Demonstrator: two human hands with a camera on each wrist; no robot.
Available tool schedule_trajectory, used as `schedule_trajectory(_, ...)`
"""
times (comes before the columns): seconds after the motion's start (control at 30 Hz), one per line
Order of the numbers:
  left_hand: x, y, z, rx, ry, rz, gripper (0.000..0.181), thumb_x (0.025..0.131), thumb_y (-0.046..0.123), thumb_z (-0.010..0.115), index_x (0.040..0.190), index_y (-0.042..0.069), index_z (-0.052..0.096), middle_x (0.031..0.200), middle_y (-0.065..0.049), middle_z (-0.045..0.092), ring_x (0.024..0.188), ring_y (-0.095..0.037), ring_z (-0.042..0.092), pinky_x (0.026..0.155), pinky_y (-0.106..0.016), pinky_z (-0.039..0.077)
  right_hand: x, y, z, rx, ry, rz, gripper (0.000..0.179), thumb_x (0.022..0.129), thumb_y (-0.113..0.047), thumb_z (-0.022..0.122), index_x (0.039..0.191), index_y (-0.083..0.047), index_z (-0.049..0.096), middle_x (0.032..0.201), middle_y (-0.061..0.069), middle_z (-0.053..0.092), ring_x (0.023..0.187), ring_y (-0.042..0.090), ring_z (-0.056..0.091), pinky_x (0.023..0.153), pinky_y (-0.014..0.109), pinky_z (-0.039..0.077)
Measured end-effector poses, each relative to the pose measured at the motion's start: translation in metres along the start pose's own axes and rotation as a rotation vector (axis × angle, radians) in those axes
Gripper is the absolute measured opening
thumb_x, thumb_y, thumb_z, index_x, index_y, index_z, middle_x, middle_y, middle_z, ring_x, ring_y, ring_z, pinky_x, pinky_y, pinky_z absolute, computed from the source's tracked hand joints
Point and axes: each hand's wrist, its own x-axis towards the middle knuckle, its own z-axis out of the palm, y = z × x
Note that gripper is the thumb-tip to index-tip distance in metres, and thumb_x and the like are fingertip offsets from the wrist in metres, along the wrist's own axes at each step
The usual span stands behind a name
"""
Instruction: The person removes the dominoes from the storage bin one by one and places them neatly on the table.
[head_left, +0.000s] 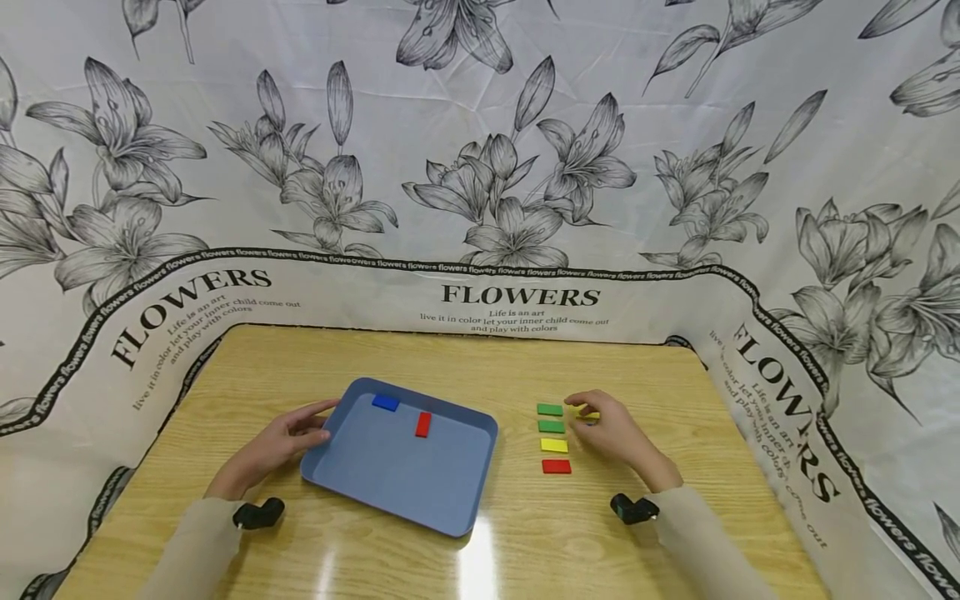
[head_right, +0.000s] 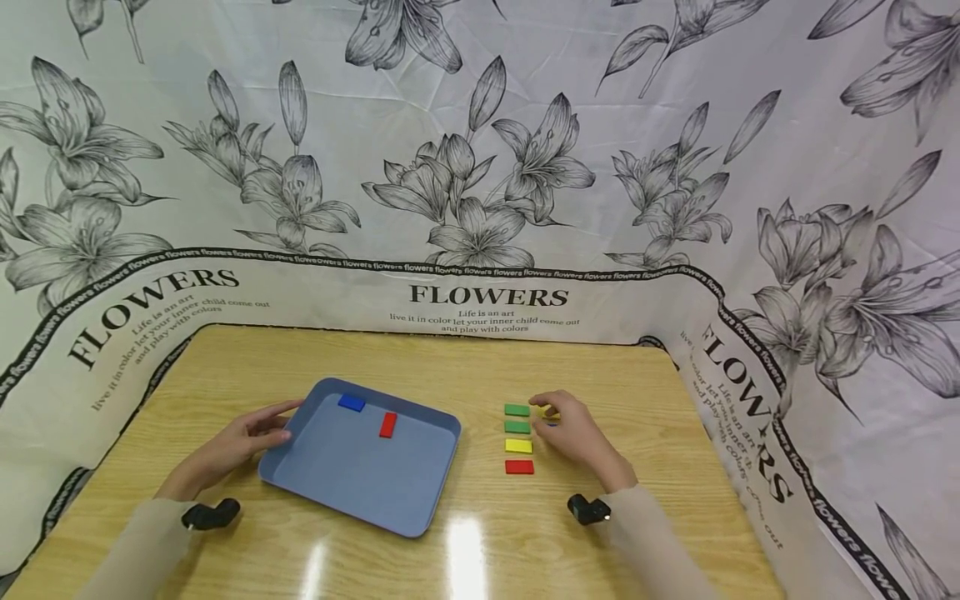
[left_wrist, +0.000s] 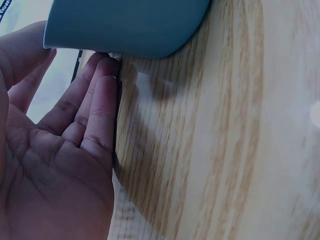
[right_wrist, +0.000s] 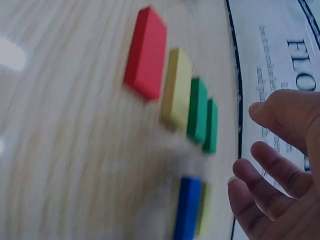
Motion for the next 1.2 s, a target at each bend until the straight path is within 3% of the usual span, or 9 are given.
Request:
schedule_trajectory(0.13, 0.000, 0.000, 0.000, 0.004, -0.003, -0.001, 0.061, 0.105, 0.025, 0.062, 0.161, 0.017, 0.038, 0.155, -0.025, 0.045, 0.139, -0.044, 0.046, 0.103, -0.041, 0.051, 0.018, -0.023, 0.009, 0.021, -0.046, -0.068, 0.037, 0.094, -0.005, 0.071, 0.130, 0.001, 0.066, 0.126, 0.021, 0.064, 0.108, 0.039, 0.066, 0.085, 0.048, 0.058)
schedule_trajectory(0.37, 0.000, 0.003, -0.001, 0.003, -0.003, -0.015, 0.061, 0.105, 0.026, 0.062, 0.161, 0.019, 0.038, 0.154, -0.025, 0.046, 0.139, -0.044, 0.046, 0.104, -0.045, 0.050, 0.048, -0.070, 0.031, 0.038, -0.100, -0.187, 0.039, 0.094, -0.009, 0.074, 0.131, -0.001, 0.066, 0.126, 0.020, 0.065, 0.106, 0.037, 0.067, 0.075, 0.034, 0.059)
schedule_trajectory(0.53, -0.001, 0.003, -0.001, 0.006, 0.002, -0.019, 0.061, 0.105, 0.026, 0.062, 0.161, 0.019, 0.038, 0.153, -0.025, 0.047, 0.139, -0.043, 0.047, 0.104, -0.046, 0.050, 0.064, -0.103, 0.051, 0.053, -0.159, -0.246, 0.037, 0.095, -0.012, 0.072, 0.131, -0.004, 0.066, 0.127, 0.018, 0.065, 0.106, 0.033, 0.067, 0.081, 0.036, 0.058)
schedule_trajectory(0.7, 0.000, 0.001, -0.001, 0.004, -0.002, -0.002, 0.061, 0.105, 0.025, 0.062, 0.161, 0.019, 0.039, 0.153, -0.024, 0.047, 0.138, -0.043, 0.048, 0.102, -0.040, 0.051, 0.077, -0.130, 0.071, 0.049, -0.220, -0.312, 0.036, 0.096, -0.010, 0.072, 0.131, -0.003, 0.067, 0.126, 0.017, 0.065, 0.101, 0.026, 0.068, 0.082, 0.035, 0.057)
schedule_trajectory(0.97, -0.002, 0.002, -0.001, -0.001, 0.000, 0.013, 0.060, 0.104, 0.026, 0.063, 0.160, 0.019, 0.040, 0.152, -0.024, 0.048, 0.137, -0.042, 0.049, 0.098, -0.033, 0.051, 0.092, -0.152, 0.106, 0.056, -0.319, -0.329, 0.033, 0.094, -0.001, 0.069, 0.127, -0.002, 0.070, 0.123, 0.014, 0.068, 0.087, 0.016, 0.067, 0.072, 0.024, 0.053)
schedule_trajectory(1.2, -0.001, 0.002, -0.001, 0.003, 0.008, 0.017, 0.059, 0.104, 0.027, 0.064, 0.159, 0.021, 0.042, 0.151, -0.023, 0.049, 0.134, -0.039, 0.050, 0.096, -0.032, 0.052, 0.099, -0.154, 0.127, 0.057, -0.373, -0.295, 0.035, 0.088, 0.010, 0.066, 0.119, -0.005, 0.074, 0.114, 0.012, 0.072, 0.076, 0.010, 0.055, 0.066, 0.021, 0.045)
